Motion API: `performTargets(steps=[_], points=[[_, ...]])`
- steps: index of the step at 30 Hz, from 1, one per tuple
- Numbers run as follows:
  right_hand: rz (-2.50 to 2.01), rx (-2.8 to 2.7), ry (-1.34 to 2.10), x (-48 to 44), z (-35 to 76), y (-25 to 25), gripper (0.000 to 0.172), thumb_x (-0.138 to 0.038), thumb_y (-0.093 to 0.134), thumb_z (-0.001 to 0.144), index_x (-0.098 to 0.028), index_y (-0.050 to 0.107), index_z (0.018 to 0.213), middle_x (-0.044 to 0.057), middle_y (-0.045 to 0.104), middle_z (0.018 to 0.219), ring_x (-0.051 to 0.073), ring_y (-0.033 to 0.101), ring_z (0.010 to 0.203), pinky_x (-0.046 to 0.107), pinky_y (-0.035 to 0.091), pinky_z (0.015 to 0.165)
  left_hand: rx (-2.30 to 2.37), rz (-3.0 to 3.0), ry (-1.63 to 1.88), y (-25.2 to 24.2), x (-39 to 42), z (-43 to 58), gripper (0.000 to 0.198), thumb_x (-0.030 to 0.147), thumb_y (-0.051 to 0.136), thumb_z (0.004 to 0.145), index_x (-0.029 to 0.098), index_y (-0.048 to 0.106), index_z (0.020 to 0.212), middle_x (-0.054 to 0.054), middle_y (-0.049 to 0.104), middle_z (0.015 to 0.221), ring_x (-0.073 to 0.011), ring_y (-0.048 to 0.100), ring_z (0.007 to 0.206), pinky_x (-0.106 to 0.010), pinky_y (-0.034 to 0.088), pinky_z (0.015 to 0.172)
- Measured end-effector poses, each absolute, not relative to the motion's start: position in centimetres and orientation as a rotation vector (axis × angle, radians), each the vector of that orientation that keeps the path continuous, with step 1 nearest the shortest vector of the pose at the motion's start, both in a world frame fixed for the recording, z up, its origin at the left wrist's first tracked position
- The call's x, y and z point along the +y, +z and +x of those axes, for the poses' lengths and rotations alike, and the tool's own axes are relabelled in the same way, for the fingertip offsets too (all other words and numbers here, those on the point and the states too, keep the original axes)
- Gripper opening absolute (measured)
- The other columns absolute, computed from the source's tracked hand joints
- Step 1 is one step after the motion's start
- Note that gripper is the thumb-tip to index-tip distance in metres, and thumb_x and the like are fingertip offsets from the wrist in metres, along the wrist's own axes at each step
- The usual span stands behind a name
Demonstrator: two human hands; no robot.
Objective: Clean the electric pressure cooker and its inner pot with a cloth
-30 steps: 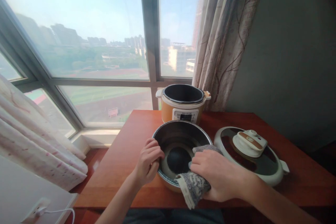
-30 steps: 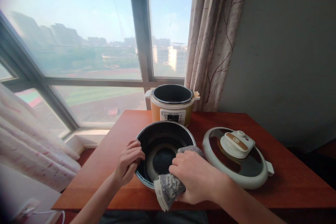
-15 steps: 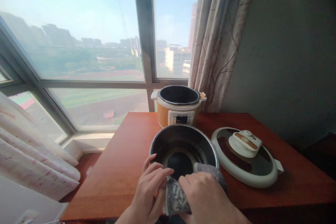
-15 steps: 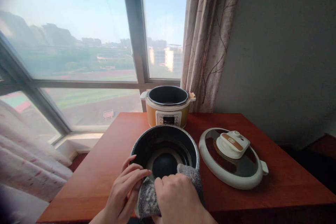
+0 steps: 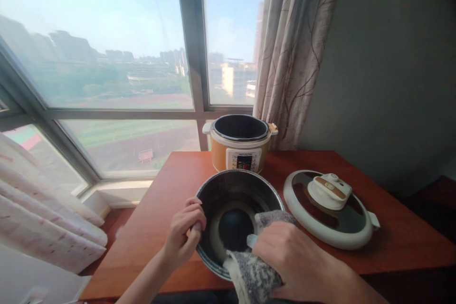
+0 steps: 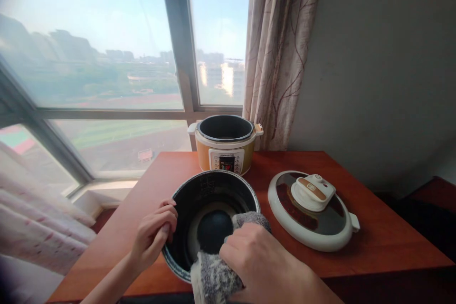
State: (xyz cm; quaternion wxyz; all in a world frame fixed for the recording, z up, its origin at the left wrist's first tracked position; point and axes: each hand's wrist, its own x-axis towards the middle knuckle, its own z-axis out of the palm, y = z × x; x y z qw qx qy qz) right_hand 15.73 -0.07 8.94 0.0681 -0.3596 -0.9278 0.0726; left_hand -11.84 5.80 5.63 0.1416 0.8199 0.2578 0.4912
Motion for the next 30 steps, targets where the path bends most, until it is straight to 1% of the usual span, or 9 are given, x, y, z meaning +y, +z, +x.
performTargets(steps=[3,6,9,11,15,17,20,24,30], points=[[-1.052,-2.752,0.171,0.5,17.1,8.7,0.032,-0.048,0.074,0.075,-0.021,0.057,0.08,0.0,0.065,0.085,0.02,0.056,0.079,0.033,0.033,0.069,0.693,2.381,1.344,6.0,6.6,-12.5,0.031,0.018,0.034,0.096,0.021,0.046,0.068,0.003,0.049,0.055,-0.0138,0.045,0.055,-0.038,0.044,0.082],[-1.053,-2.702,0.152,0.6,16.8,8.2,0.035,-0.053,0.071,0.077,-0.021,0.056,0.078,0.0,0.065,0.083,0.019,0.054,0.076,0.034,0.031,0.069,0.692,2.444,1.278,6.2,6.7,-12.8,0.03,0.02,0.034,0.097,0.021,0.047,0.069,0.001,0.049,0.057,-0.0151,0.047,0.06,-0.04,0.044,0.086],[-1.078,-2.649,0.146,0.3,16.1,7.9,0.037,-0.056,0.069,0.078,-0.021,0.055,0.075,0.001,0.064,0.08,0.019,0.053,0.075,0.034,0.029,0.069,0.683,2.519,1.243,6.1,6.0,-13.1,0.031,0.026,0.033,0.098,0.022,0.045,0.07,0.0,0.047,0.06,-0.0176,0.049,0.066,-0.044,0.044,0.093],[-1.123,-2.612,0.153,0.0,15.7,7.9,0.035,-0.053,0.07,0.077,-0.021,0.055,0.073,0.0,0.064,0.08,0.019,0.053,0.075,0.034,0.029,0.07,0.699,2.566,1.266,5.6,5.2,-13.0,0.033,0.027,0.03,0.099,0.022,0.044,0.07,-0.001,0.047,0.064,-0.0189,0.05,0.071,-0.048,0.043,0.096],[-1.25,-2.531,0.188,-0.9,14.7,8.0,0.029,-0.044,0.077,0.068,-0.022,0.057,0.073,0.0,0.064,0.08,0.02,0.053,0.076,0.034,0.029,0.07,0.782,2.675,1.319,4.5,2.5,-11.5,0.025,0.015,0.033,0.094,0.021,0.046,0.074,-0.002,0.05,0.071,-0.0196,0.052,0.08,-0.053,0.037,0.103],[-1.328,-2.48,0.193,-1.3,13.9,7.9,0.028,-0.041,0.078,0.065,-0.023,0.058,0.073,0.0,0.064,0.079,0.021,0.053,0.076,0.034,0.028,0.07,0.83,2.705,1.318,4.1,0.9,-10.2,0.019,0.008,0.039,0.088,0.02,0.05,0.079,-0.002,0.054,0.073,-0.0196,0.054,0.083,-0.052,0.034,0.104],[-1.393,-2.414,0.17,-1.7,12.9,7.4,0.028,-0.039,0.08,0.063,-0.023,0.059,0.074,0.0,0.064,0.079,0.021,0.052,0.074,0.035,0.026,0.068,0.946,2.66,1.336,4.1,-0.7,-8.3,0.021,0.003,0.041,0.083,0.019,0.054,0.086,-0.004,0.059,0.078,-0.0206,0.056,0.088,-0.05,0.034,0.104],[-1.286,-2.359,0.086,-1.9,12.7,6.4,0.035,-0.043,0.082,0.062,-0.023,0.057,0.073,-0.001,0.063,0.077,0.02,0.051,0.072,0.035,0.024,0.066,0.998,2.588,1.372,4.5,-1.0,-7.1,0.02,0.003,0.04,0.084,0.02,0.048,0.077,-0.001,0.052,0.07,-0.0177,0.052,0.075,-0.045,0.038,0.095],[-1.056,-2.428,0.022,-0.9,14.7,5.8,0.037,-0.054,0.073,0.076,-0.023,0.053,0.078,-0.001,0.062,0.078,0.019,0.051,0.071,0.035,0.024,0.066,0.985,2.548,1.492,4.5,0.3,-7.3,0.024,0.003,0.041,0.085,0.021,0.041,0.069,0.002,0.043,0.061,-0.0145,0.045,0.064,-0.039,0.041,0.087]])
